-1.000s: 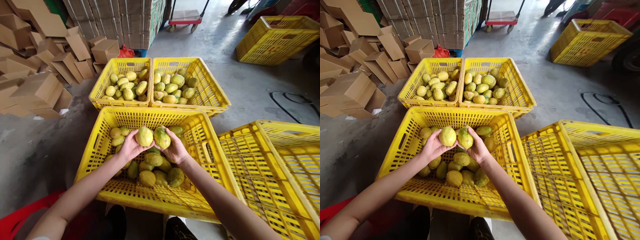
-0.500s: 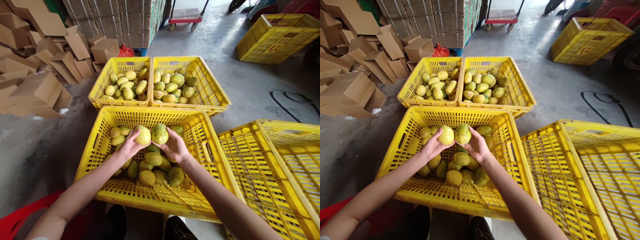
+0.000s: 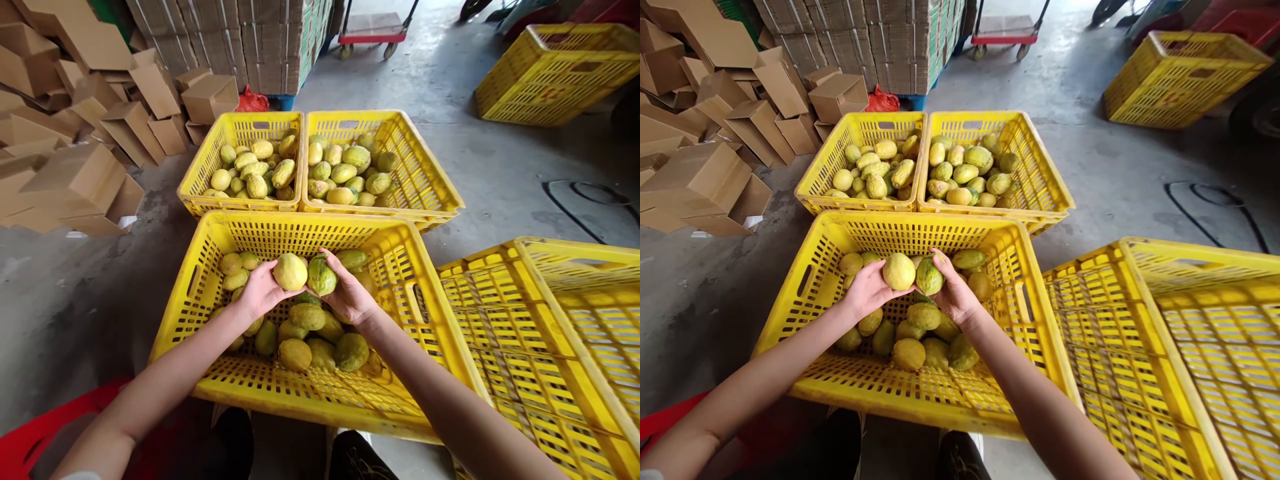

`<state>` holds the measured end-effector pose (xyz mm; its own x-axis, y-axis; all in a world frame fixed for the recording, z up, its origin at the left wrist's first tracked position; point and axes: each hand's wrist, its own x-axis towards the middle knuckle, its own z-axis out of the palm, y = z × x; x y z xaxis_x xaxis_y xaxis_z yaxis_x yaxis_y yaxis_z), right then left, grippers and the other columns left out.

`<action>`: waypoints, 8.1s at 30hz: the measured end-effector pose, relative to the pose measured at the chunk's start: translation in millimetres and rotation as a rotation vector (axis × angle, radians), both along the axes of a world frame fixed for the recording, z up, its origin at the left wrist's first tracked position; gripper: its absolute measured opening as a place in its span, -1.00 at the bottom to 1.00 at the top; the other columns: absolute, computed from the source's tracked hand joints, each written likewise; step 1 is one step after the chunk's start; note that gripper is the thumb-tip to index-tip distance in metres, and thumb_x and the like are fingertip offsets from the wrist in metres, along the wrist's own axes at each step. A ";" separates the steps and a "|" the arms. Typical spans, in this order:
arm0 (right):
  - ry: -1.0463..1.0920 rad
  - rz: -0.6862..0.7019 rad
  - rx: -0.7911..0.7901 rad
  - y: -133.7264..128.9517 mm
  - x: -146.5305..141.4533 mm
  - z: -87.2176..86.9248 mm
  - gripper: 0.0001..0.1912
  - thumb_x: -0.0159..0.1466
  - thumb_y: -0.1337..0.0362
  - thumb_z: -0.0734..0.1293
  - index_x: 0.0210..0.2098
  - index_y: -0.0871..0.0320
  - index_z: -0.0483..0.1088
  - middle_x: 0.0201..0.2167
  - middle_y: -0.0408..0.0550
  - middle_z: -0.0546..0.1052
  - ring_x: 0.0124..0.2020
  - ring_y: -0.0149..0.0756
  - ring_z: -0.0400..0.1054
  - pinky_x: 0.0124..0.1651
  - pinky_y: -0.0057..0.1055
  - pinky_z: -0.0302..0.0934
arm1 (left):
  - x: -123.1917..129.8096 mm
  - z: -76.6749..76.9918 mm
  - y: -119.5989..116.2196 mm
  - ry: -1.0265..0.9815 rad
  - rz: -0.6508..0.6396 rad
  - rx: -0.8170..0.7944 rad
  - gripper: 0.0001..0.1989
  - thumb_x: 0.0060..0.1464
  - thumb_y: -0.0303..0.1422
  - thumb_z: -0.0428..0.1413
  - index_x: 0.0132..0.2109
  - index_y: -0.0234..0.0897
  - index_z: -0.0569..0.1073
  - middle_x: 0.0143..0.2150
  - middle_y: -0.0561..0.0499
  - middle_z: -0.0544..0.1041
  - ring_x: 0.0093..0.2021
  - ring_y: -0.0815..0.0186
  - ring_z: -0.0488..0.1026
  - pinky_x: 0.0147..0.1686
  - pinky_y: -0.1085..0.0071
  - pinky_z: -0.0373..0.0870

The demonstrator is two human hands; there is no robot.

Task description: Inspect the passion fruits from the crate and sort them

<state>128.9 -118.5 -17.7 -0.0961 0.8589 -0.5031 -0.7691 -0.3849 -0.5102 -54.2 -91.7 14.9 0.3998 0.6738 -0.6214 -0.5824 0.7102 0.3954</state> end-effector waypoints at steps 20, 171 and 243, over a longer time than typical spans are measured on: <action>-0.027 0.145 0.001 -1.2 1.8 -10.5 -0.81 0.30 0.18 0.48 -0.12 0.08 0.52 -0.17 -0.05 0.71 -0.02 -0.08 0.64 0.09 -0.08 0.60 | -0.9 -11.2 5.5 0.084 -0.073 -0.035 -0.83 0.37 -0.43 0.15 0.06 -0.30 0.52 -0.05 -0.16 0.64 -0.14 0.15 0.62 0.03 0.08 0.62; 0.149 -0.089 -0.168 -36.9 -11.4 130.1 -0.81 0.32 0.25 0.34 -0.16 0.23 0.51 -0.24 0.13 0.68 -0.18 -0.08 0.64 -0.10 -0.21 0.58 | 0.0 130.6 -45.6 0.202 0.268 -0.278 -0.88 0.42 -0.38 0.05 0.02 -0.23 0.45 -0.16 -0.10 0.60 -0.29 0.20 0.58 -0.25 0.21 0.71; 0.161 -0.094 -0.242 -42.4 -28.7 139.6 -0.89 0.34 0.30 0.39 -0.16 0.20 0.47 -0.32 0.01 0.67 -0.32 -0.25 0.59 -0.20 -0.32 0.57 | 1.9 138.1 -59.4 0.156 0.205 -0.277 -0.89 0.41 -0.35 0.09 -0.03 -0.28 0.46 -0.13 -0.14 0.64 -0.27 0.20 0.63 -0.22 0.24 0.66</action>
<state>100.2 -160.9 121.8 -0.1168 0.7246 -0.6792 -0.8706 -0.4038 -0.2812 -52.3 -151.0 153.0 0.1606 0.5280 -0.8339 -0.6715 0.6777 0.2997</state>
